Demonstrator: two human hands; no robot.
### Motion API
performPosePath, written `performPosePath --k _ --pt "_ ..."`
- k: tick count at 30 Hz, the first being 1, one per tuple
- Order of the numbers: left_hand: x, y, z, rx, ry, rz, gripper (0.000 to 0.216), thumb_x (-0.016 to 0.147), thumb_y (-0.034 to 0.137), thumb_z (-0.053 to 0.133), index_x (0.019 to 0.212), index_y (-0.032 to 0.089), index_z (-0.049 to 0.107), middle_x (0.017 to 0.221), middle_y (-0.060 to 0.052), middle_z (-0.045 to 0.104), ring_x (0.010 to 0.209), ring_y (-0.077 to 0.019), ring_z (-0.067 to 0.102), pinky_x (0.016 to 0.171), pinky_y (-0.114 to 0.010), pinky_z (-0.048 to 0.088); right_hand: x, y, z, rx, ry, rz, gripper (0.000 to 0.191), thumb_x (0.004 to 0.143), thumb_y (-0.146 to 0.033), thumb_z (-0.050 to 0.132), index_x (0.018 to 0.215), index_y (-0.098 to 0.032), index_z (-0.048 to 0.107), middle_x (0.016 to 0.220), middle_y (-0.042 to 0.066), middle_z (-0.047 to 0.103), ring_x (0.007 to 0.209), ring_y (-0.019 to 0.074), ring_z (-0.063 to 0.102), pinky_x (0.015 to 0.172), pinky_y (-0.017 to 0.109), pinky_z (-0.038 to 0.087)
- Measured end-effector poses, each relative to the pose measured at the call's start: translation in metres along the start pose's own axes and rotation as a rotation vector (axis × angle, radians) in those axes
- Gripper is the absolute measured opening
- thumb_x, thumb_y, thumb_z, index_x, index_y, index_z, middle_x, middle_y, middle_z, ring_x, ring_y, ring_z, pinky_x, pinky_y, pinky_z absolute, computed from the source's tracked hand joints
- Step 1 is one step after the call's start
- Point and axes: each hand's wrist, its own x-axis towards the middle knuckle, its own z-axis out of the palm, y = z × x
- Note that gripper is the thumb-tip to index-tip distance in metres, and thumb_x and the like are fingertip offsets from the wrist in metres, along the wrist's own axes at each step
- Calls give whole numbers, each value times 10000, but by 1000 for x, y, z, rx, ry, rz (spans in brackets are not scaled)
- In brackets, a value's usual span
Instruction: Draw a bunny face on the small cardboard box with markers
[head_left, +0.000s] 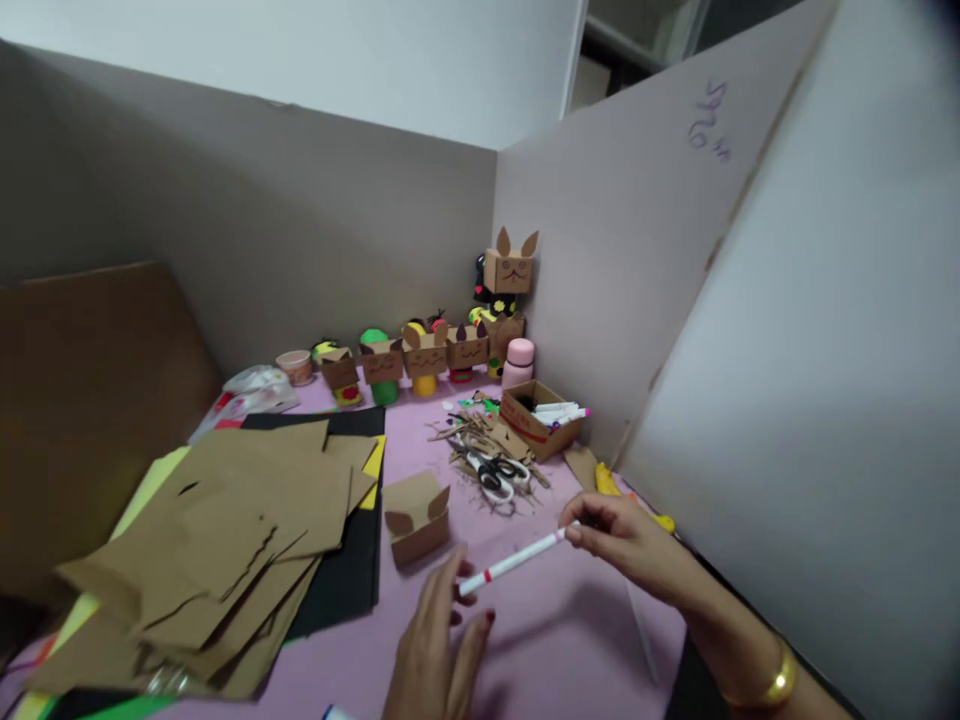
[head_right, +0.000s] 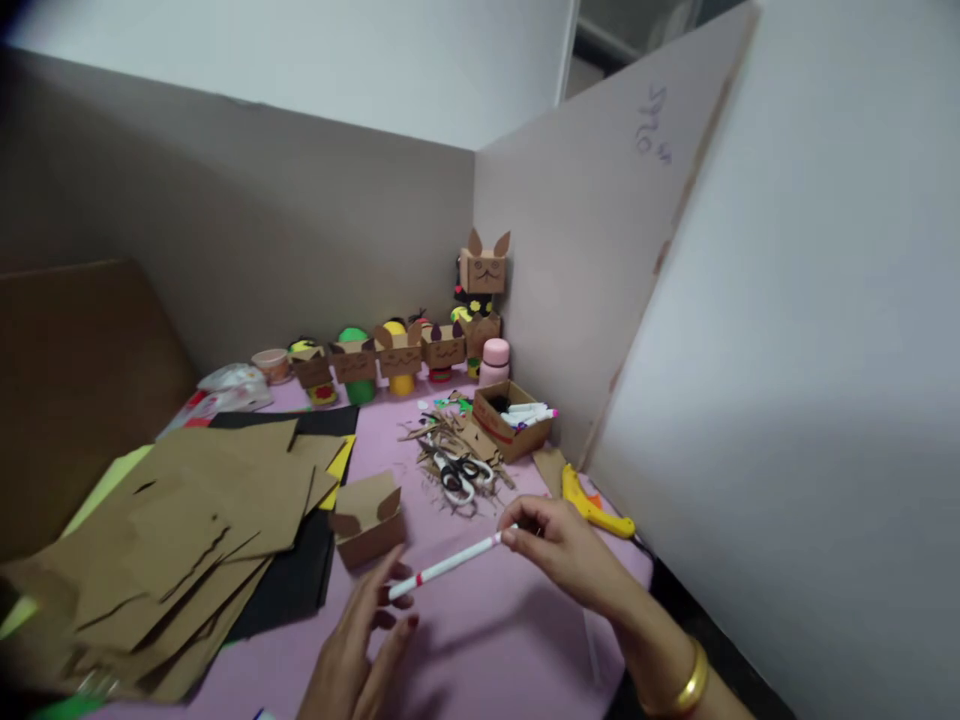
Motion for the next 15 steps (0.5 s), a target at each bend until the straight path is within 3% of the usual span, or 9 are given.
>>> performPosePath --k 2,4,7,9,11,12,15 --pt "-2 11 -2 11 -80 -19 275 947 328 425 1032 221 663 895 -69 755 801 -191 718 717 -249 556 -10 12 29 171 25 44 392 749 -564 661 784 -174 634 640 -17 515 575 106 440 520 219 341" --pt "-7 20 -4 19 -129 -59 283 957 324 408 918 222 670 727 -24 729 640 -161 684 622 -213 519 -16 20 57 336 60 105 482 782 -664 559 851 -188 593 606 -39 473 506 88 391 478 208 315" --pt "-15 26 -5 24 -164 -90 319 963 341 390 820 222 650 617 9 673 525 -137 614 531 -193 453 -23 23 91 505 24 167 557 749 -732 539 827 -180 552 522 -51 472 413 72 365 424 200 293" --pt "-19 24 -5 22 -164 -87 345 966 369 368 830 222 649 602 11 654 509 -137 593 523 -194 439 -24 22 101 557 29 156 559 732 -724 577 801 -170 557 500 -39 505 393 69 377 411 198 298" --pt "-22 18 -2 8 -144 -90 351 961 418 361 934 223 651 601 16 650 494 -138 583 528 -196 445 -18 19 94 569 88 120 550 723 -701 615 790 -156 581 481 -31 522 378 68 385 394 194 299" --pt "-23 13 1 -25 -84 -137 366 949 459 372 1086 227 619 623 24 662 482 -134 579 542 -196 456 -13 19 83 564 144 94 540 719 -686 635 786 -152 591 475 -32 525 374 68 390 385 191 299" --pt "-26 0 13 -114 40 -214 517 922 533 378 1330 224 453 741 18 696 559 -134 631 638 -204 486 15 18 30 519 414 -9 480 725 -622 685 818 -160 592 529 -44 551 420 70 441 404 180 340"
